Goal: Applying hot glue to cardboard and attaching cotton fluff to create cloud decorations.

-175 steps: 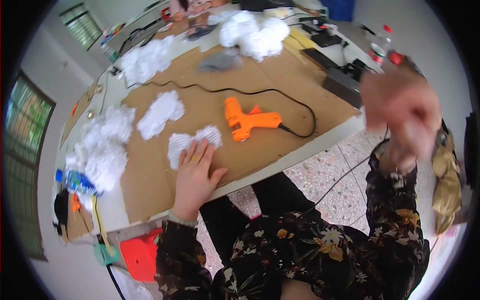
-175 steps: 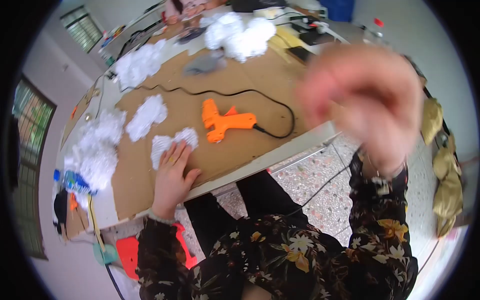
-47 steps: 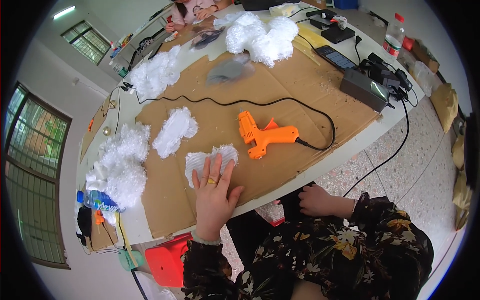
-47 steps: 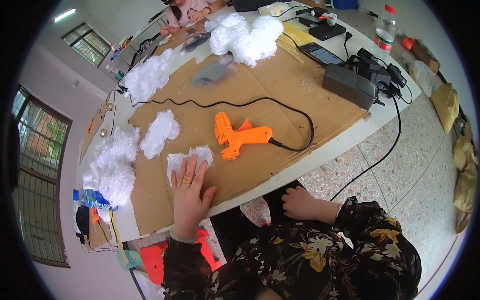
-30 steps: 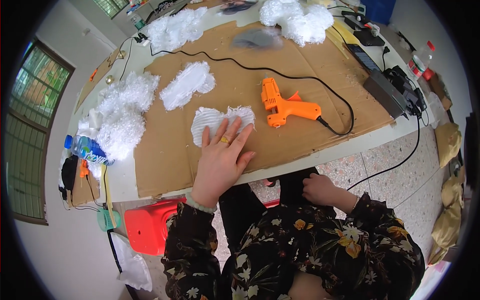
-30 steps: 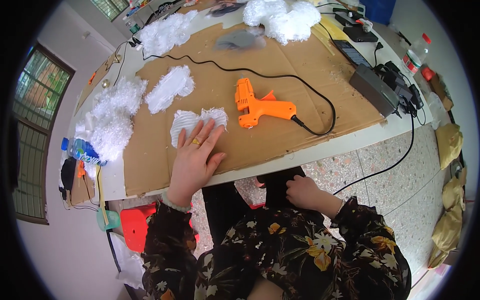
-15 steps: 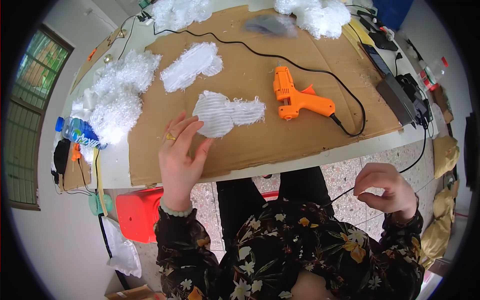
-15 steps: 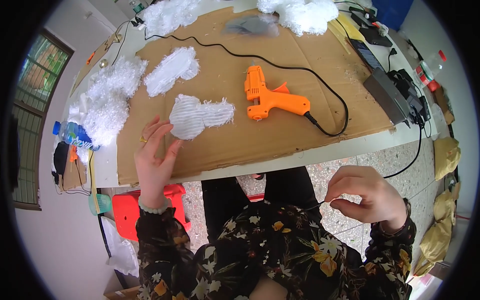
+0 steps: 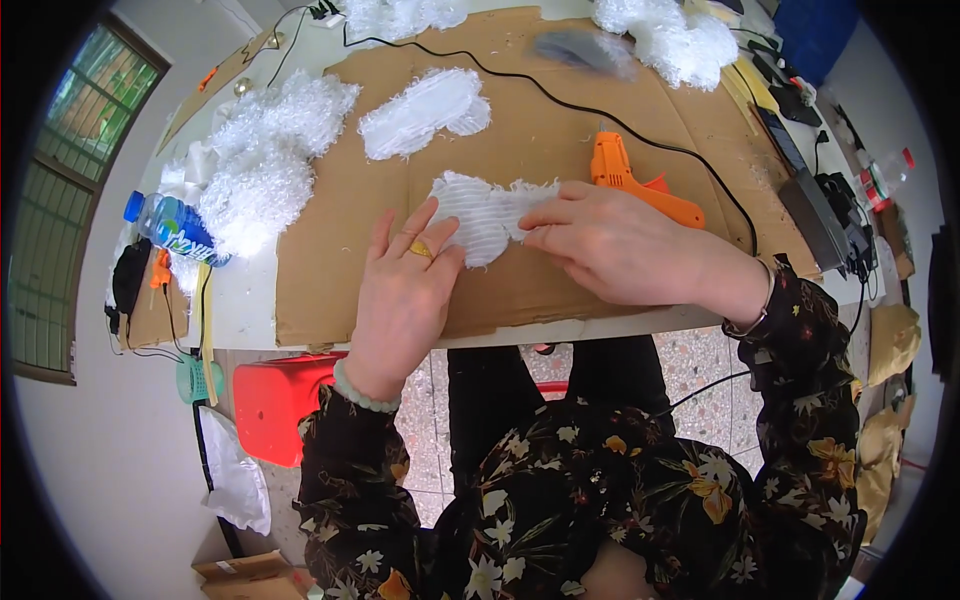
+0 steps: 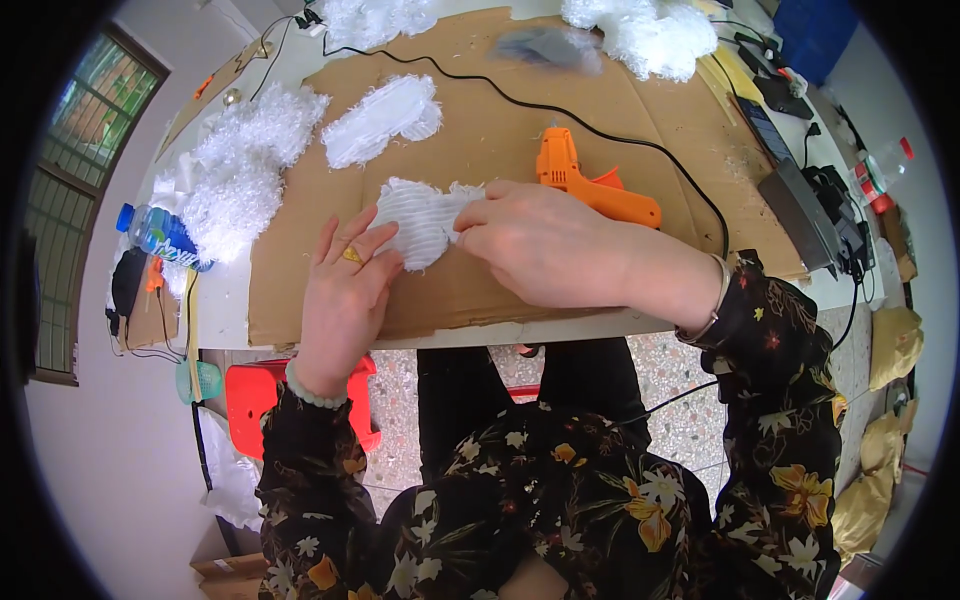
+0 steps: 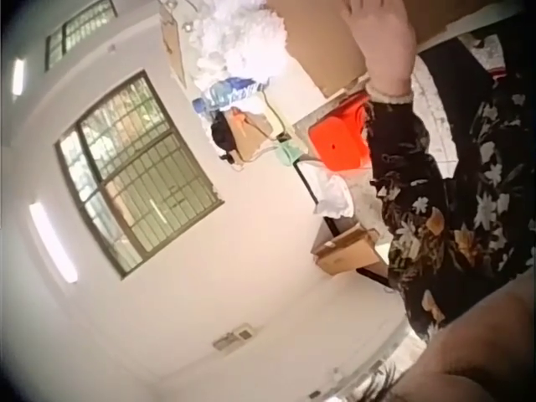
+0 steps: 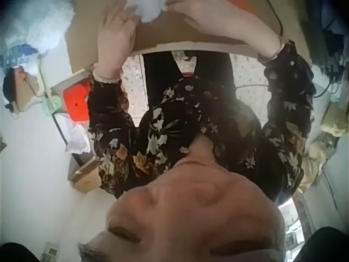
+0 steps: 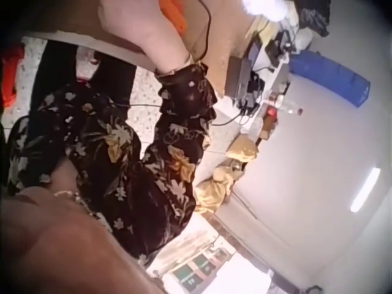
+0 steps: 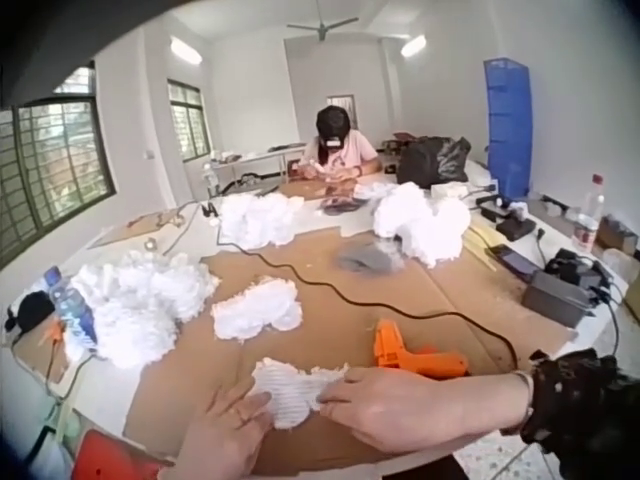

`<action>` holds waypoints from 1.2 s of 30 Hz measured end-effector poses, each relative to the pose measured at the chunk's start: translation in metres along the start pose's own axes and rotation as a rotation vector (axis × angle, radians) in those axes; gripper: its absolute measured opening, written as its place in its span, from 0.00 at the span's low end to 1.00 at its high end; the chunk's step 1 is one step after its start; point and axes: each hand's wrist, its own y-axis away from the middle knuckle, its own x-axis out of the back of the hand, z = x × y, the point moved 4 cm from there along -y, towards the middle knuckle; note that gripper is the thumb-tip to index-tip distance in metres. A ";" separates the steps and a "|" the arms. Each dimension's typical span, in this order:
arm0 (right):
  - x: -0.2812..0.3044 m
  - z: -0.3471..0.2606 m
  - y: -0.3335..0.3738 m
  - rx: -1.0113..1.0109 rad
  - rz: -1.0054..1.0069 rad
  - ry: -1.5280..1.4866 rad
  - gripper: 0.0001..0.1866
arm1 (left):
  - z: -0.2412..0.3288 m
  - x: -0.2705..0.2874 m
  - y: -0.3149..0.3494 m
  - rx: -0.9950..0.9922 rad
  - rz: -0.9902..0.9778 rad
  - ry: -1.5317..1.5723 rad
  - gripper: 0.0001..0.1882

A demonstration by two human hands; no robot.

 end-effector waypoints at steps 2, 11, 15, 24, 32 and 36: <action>-0.001 0.006 -0.007 -0.042 -0.006 -0.013 0.15 | 0.001 0.007 0.007 0.014 -0.008 0.009 0.04; 0.001 0.033 -0.014 -0.232 -0.076 -0.147 0.12 | 0.011 0.009 -0.002 0.078 0.022 0.124 0.14; 0.005 0.035 -0.014 -0.259 -0.081 -0.117 0.12 | 0.023 -0.011 -0.022 0.004 0.004 0.276 0.24; 0.096 0.085 -0.016 -0.406 0.162 -0.025 0.12 | 0.017 -0.038 -0.026 -0.064 -0.146 0.263 0.28; 0.096 0.221 -0.003 -0.778 0.219 -0.023 0.15 | 0.021 -0.038 -0.028 -0.057 -0.167 0.239 0.28; 0.067 0.266 -0.009 -0.859 0.146 0.130 0.23 | 0.022 -0.037 -0.027 -0.052 -0.167 0.237 0.28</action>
